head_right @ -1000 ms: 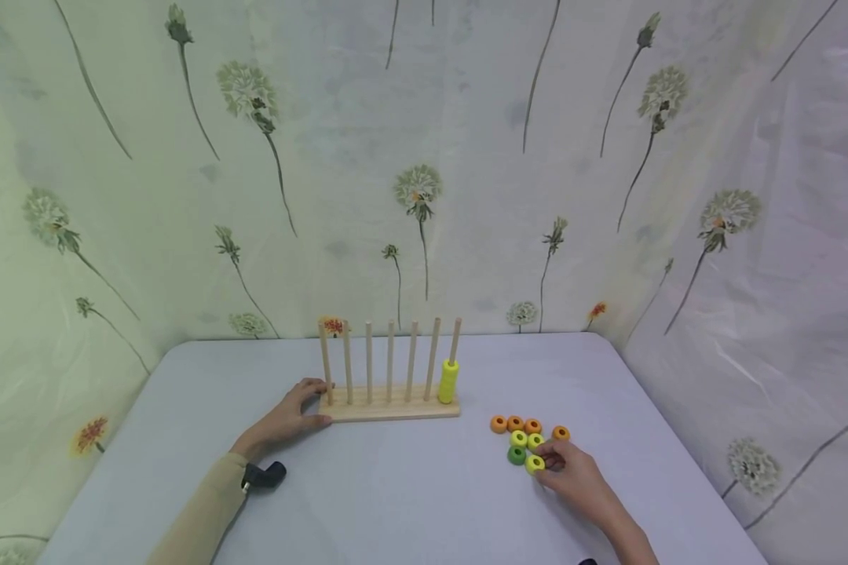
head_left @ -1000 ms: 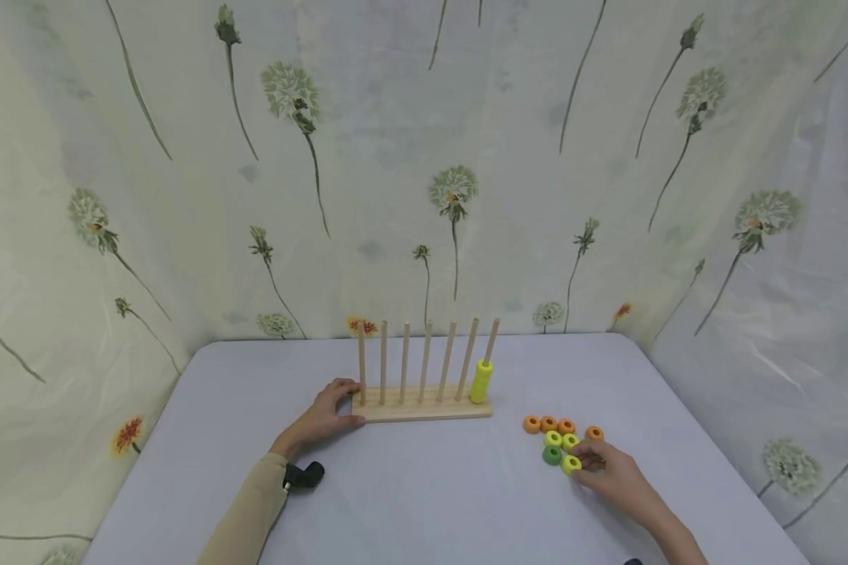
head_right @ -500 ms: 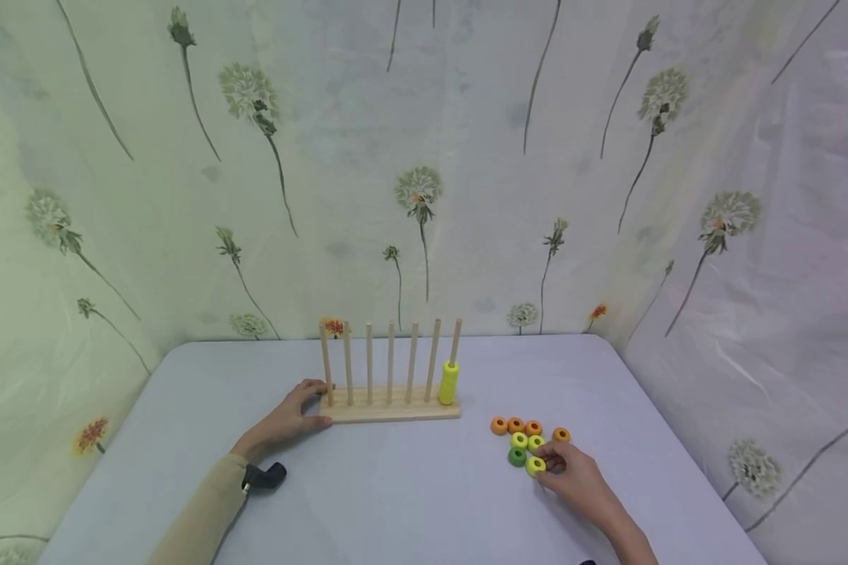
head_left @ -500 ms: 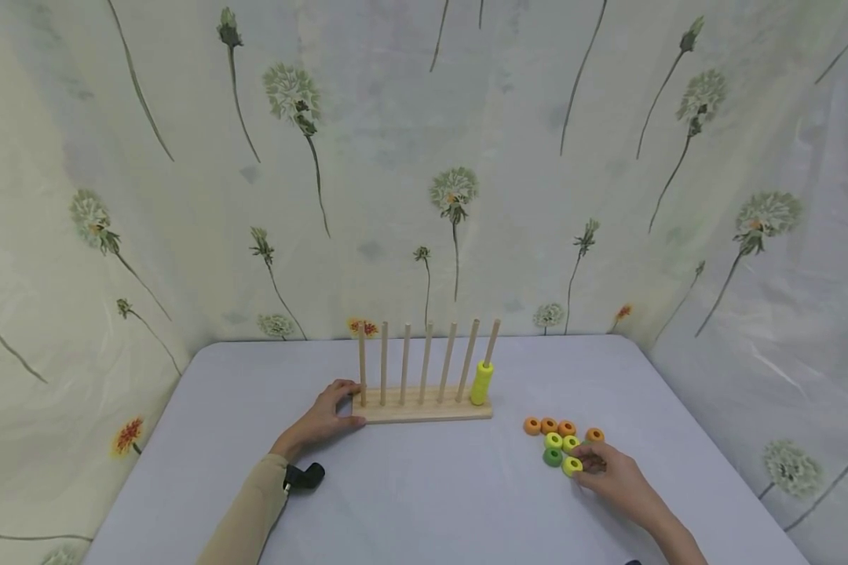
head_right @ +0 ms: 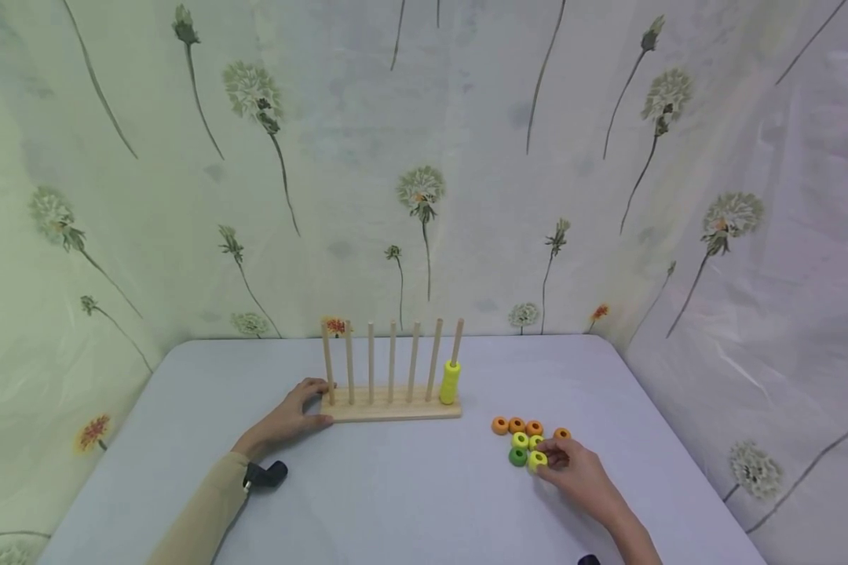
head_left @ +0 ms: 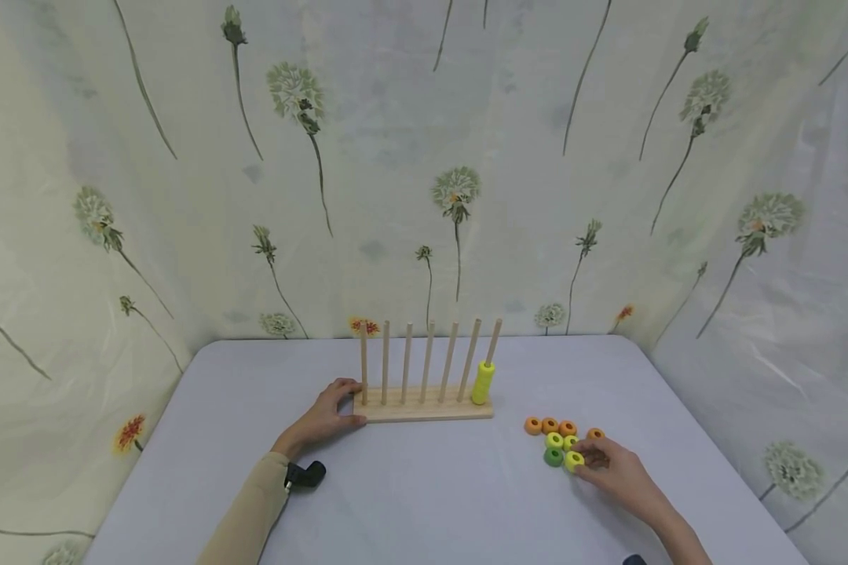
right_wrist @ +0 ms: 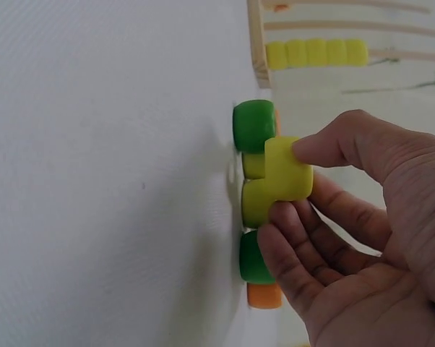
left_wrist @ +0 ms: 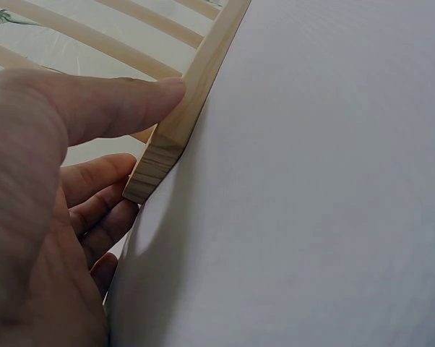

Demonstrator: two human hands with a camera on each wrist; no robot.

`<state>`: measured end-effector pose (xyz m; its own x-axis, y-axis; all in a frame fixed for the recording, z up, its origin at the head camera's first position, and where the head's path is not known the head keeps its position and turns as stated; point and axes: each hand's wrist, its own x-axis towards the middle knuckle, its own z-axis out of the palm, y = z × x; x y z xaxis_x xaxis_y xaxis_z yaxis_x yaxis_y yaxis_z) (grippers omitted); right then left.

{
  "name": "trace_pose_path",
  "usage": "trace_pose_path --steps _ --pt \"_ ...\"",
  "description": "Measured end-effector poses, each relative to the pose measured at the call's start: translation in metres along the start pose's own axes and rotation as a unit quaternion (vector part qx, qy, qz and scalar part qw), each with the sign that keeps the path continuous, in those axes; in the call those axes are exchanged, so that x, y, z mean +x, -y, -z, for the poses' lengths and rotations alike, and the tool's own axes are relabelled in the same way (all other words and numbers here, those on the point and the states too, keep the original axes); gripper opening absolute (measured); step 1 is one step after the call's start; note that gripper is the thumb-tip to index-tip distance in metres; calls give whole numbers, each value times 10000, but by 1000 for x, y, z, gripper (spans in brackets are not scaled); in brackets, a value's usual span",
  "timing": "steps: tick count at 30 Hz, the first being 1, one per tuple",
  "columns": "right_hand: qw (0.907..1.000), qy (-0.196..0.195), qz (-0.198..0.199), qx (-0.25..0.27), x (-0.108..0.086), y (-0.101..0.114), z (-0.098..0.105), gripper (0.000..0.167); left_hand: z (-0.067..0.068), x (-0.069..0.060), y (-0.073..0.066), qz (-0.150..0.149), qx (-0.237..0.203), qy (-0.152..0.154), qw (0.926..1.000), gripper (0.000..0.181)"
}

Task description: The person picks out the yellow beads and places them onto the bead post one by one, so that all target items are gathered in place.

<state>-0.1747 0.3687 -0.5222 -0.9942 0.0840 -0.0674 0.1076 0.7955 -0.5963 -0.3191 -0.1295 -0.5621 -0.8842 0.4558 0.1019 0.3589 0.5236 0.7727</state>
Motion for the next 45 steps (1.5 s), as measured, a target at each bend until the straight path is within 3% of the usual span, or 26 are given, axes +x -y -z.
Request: trace_pose_path --steps 31,45 --pt "9947 -217 992 139 30 47 22 34 1 0 0 -16 -39 37 10000 66" --pt "9881 -415 1461 232 60 77 35 32 1 0 0 -47 -35 14 10000 67"
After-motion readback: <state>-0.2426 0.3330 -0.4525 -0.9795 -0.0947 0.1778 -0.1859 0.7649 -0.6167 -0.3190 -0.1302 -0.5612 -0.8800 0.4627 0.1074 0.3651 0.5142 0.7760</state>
